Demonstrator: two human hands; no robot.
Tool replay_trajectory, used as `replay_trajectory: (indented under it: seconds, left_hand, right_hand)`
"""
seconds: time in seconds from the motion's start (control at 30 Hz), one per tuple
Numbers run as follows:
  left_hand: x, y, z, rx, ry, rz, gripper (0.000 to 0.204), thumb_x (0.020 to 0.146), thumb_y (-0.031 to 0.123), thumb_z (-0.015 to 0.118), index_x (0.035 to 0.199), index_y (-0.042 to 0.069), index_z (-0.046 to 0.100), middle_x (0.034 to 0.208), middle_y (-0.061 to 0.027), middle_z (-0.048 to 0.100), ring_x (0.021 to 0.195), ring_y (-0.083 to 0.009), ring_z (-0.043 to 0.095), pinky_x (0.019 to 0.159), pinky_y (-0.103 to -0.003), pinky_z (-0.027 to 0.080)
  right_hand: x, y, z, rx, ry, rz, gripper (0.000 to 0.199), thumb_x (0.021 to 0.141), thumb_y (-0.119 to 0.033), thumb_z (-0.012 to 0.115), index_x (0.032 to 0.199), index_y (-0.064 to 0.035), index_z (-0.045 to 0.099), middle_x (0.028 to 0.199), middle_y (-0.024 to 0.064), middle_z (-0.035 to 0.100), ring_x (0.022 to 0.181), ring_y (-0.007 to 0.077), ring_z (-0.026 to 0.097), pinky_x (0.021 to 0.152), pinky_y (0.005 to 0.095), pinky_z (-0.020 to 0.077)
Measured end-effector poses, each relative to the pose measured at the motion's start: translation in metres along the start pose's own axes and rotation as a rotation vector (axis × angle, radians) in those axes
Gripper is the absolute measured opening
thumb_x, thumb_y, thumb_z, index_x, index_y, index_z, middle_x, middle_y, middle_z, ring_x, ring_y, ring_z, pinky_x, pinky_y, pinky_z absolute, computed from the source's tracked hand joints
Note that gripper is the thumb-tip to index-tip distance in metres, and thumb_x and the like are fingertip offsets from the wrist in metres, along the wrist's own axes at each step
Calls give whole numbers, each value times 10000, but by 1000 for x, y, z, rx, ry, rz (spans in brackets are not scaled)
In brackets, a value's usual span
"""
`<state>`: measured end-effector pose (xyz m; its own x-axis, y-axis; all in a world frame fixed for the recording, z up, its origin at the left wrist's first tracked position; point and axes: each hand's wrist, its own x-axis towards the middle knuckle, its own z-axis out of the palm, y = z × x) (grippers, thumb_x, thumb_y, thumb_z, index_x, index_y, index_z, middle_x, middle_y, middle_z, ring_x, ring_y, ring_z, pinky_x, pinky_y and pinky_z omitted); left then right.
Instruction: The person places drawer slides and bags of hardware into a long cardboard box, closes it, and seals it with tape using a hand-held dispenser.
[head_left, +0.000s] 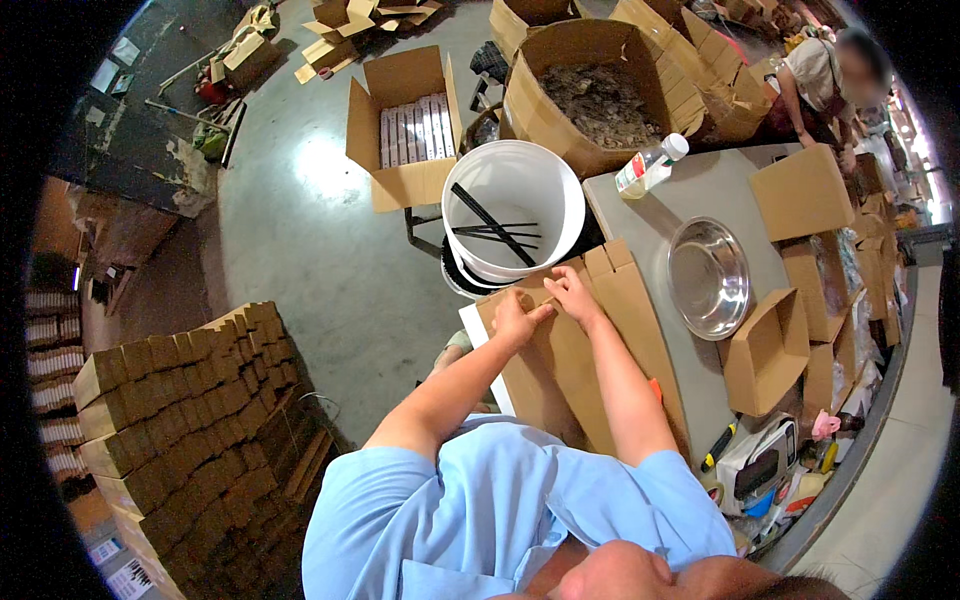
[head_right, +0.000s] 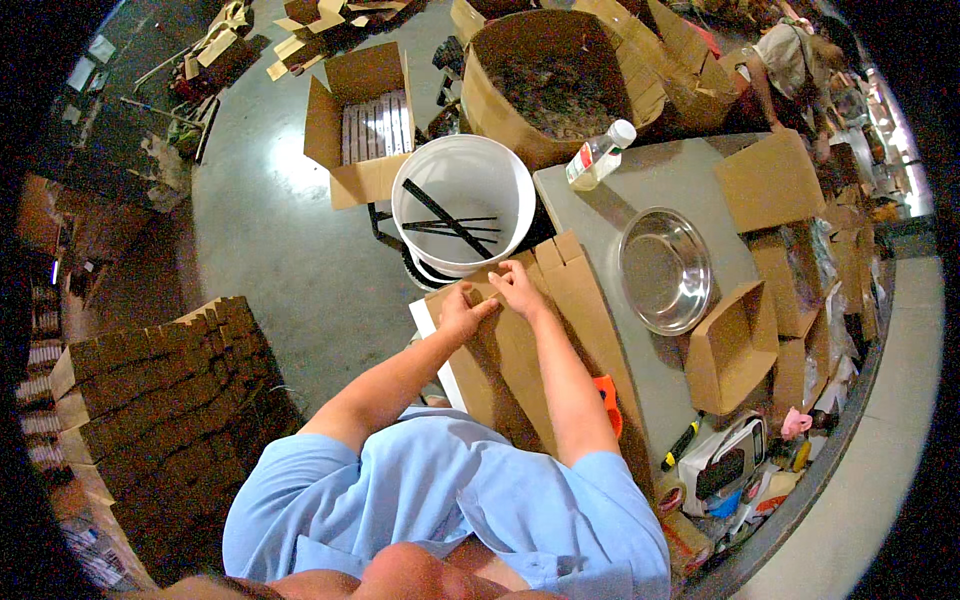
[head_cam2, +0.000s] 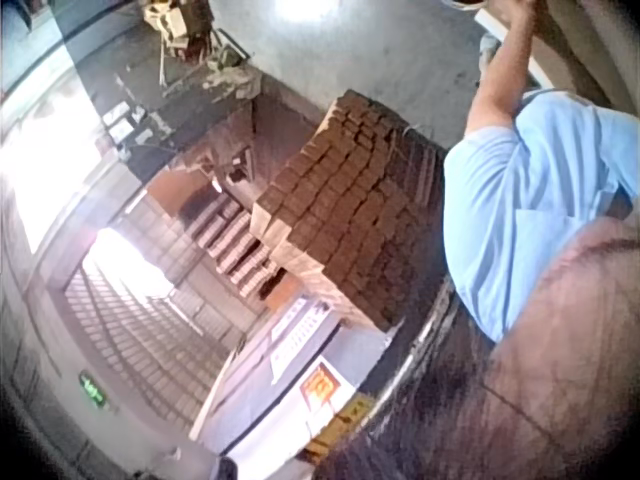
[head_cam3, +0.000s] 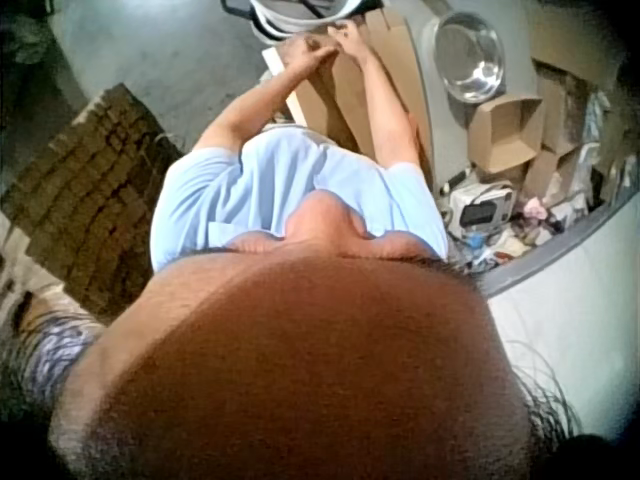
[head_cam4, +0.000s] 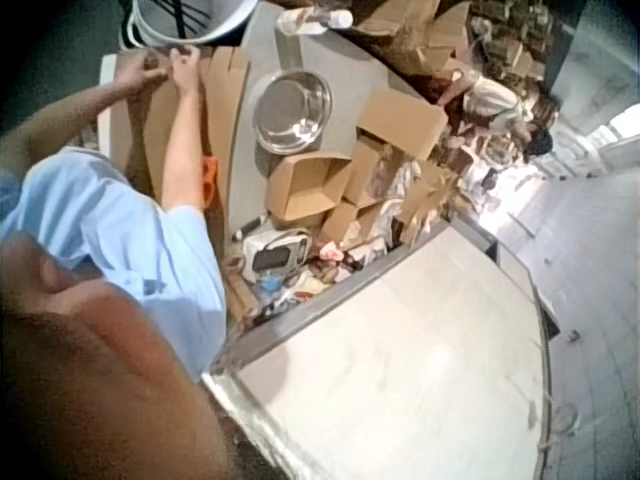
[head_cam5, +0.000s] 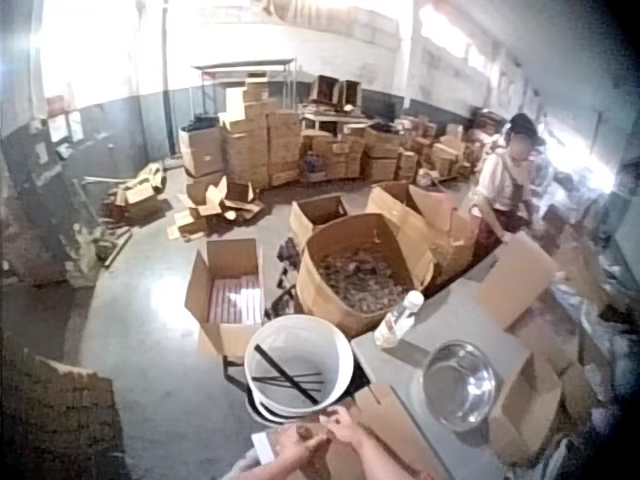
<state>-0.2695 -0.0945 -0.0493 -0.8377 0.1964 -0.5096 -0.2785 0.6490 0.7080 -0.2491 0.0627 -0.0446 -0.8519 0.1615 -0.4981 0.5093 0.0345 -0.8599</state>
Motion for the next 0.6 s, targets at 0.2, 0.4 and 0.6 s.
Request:
replay_trajectory:
  seconds: [0.2,0.4,0.6]
  left_hand:
    - [-4,10,7,64,146,101,996,520,503,830,1262,2,393,1236,-229,394,1168,-355,406,970,-400,370]
    - [16,0,-12,-9,-102,-4,833,487,433,867,1093,-15,512,1087,-161,514,1076,-299,479,907,-391,412]
    - [9,8,0,-147,-188,267,294,674,238,796,695,7,615,638,-88,609,566,-146,541,540,-305,446]
  right_hand:
    - [-25,46,-22,-9,206,-136,453,850,-228,623,1217,-51,425,1000,62,505,802,128,479,743,280,439]
    - [-156,-17,-40,-617,536,22,504,843,-340,590,1255,-91,442,1211,210,476,1135,341,473,946,423,388]
    - [-252,50,-72,-681,683,384,605,802,-334,625,1316,-139,371,1311,268,383,1217,405,377,1007,454,328]
